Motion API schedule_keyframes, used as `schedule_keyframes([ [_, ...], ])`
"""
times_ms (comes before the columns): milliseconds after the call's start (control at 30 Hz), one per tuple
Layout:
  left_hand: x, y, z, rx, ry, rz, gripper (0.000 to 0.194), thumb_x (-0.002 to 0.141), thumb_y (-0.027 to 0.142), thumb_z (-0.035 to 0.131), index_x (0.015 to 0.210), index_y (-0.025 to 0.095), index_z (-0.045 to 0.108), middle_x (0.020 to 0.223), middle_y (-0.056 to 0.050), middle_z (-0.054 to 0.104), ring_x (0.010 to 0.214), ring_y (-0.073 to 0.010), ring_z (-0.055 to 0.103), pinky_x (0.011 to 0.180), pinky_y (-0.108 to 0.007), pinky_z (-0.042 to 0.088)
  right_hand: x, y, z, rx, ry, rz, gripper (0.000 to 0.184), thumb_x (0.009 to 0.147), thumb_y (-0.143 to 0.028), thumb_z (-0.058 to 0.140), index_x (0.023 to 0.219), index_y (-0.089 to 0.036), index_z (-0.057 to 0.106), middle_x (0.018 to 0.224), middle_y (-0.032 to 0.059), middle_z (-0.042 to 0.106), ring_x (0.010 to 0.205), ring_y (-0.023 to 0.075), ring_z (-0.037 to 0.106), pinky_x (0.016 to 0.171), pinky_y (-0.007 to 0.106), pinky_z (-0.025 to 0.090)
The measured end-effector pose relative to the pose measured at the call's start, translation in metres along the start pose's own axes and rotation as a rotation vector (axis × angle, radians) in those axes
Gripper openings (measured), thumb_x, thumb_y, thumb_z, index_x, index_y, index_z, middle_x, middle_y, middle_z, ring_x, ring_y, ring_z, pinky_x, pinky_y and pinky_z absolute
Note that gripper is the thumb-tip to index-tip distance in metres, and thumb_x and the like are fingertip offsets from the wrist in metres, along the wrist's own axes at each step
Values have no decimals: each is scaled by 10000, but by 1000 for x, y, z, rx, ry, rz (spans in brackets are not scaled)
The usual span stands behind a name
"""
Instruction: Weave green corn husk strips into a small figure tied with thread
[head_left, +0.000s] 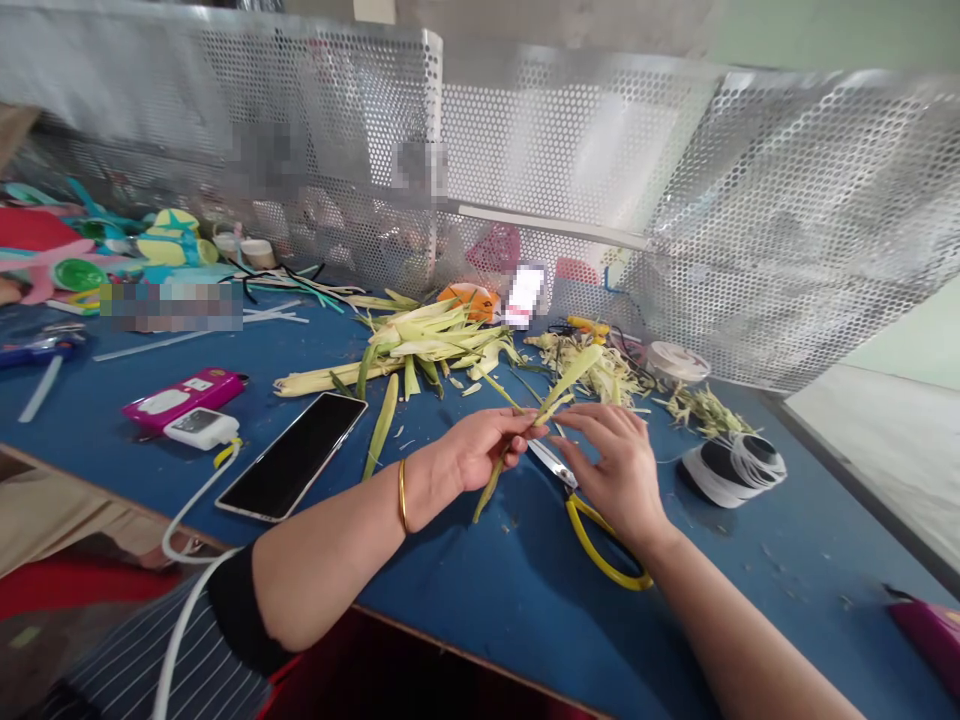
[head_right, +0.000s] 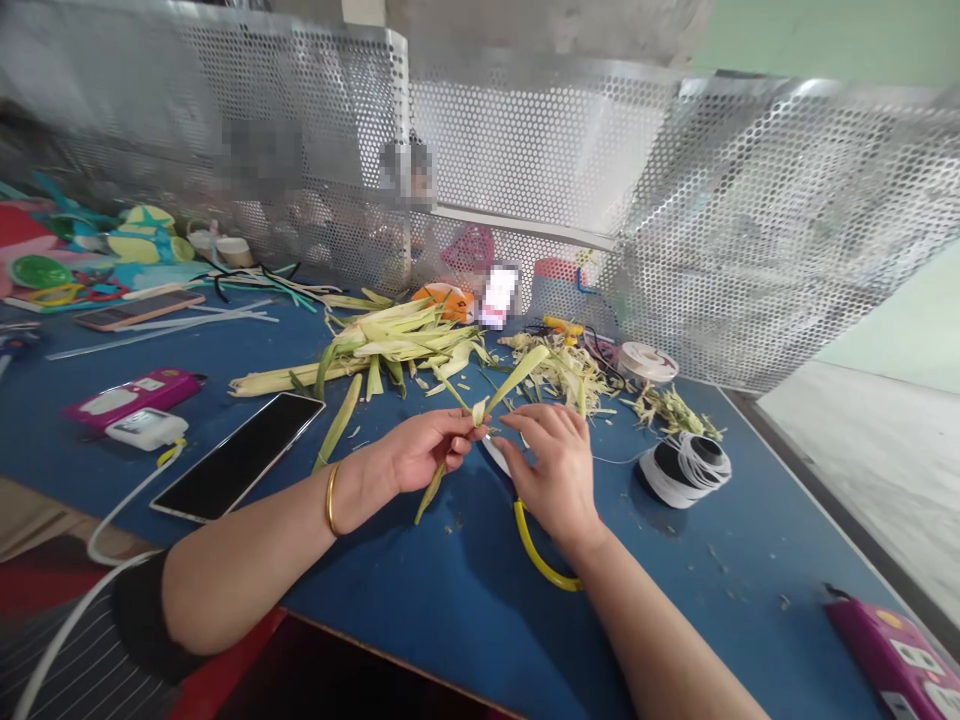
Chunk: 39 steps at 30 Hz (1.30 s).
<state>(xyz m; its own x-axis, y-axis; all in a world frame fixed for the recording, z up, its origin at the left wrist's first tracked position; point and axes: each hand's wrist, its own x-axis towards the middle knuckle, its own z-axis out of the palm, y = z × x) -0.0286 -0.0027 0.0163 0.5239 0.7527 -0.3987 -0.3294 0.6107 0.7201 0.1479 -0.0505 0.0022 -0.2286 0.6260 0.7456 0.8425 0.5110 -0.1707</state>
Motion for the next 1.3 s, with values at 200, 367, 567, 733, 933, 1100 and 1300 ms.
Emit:
schedule_keyframes([
  [200,1,-8,-1,-6,-104,-35,56,818,108,645,853,123,686,694,-16,664,414,-12,439,380,-129,286,-7,1,15,107,-77,61,112,901,-251,583,889,-240,693,943,44,730,922,222,657,933,417,413],
  [367,1,-8,-1,11,-91,-66,102,789,173,700,883,139,717,732,-26,708,448,-27,473,414,-138,330,-11,0,17,182,-95,136,157,907,-267,566,856,-257,714,939,38,749,923,231,668,961,443,406],
  [567,4,-15,0,112,-27,32,61,746,134,709,802,114,724,659,-30,701,452,-39,497,408,-150,321,-12,-2,23,276,-141,172,195,888,-252,549,787,-250,716,840,26,730,808,211,665,944,442,437],
  [733,5,-14,-3,135,21,87,91,801,167,678,827,98,731,719,-60,724,470,-54,549,435,-158,385,-10,-3,22,303,-177,260,162,843,-286,573,904,-234,714,962,57,731,923,252,660,931,460,459],
  [933,3,-9,-2,135,88,89,179,844,253,657,849,87,721,801,-93,734,518,-88,605,439,-185,412,-4,-6,10,436,-54,493,258,844,-425,642,973,-206,687,880,47,731,800,217,676,724,333,513],
  [1100,4,-15,2,192,154,207,67,735,134,733,767,84,702,754,-79,711,494,-72,570,428,-184,365,-7,-10,7,349,-96,125,167,928,-268,557,849,-210,691,748,26,706,697,169,639,706,311,490],
  [1300,6,-15,0,212,122,200,66,726,134,710,684,90,685,580,-16,610,423,-43,463,372,-180,252,-7,-11,1,256,-221,-180,232,921,-159,486,1079,-216,645,846,51,706,781,179,644,822,358,479],
])
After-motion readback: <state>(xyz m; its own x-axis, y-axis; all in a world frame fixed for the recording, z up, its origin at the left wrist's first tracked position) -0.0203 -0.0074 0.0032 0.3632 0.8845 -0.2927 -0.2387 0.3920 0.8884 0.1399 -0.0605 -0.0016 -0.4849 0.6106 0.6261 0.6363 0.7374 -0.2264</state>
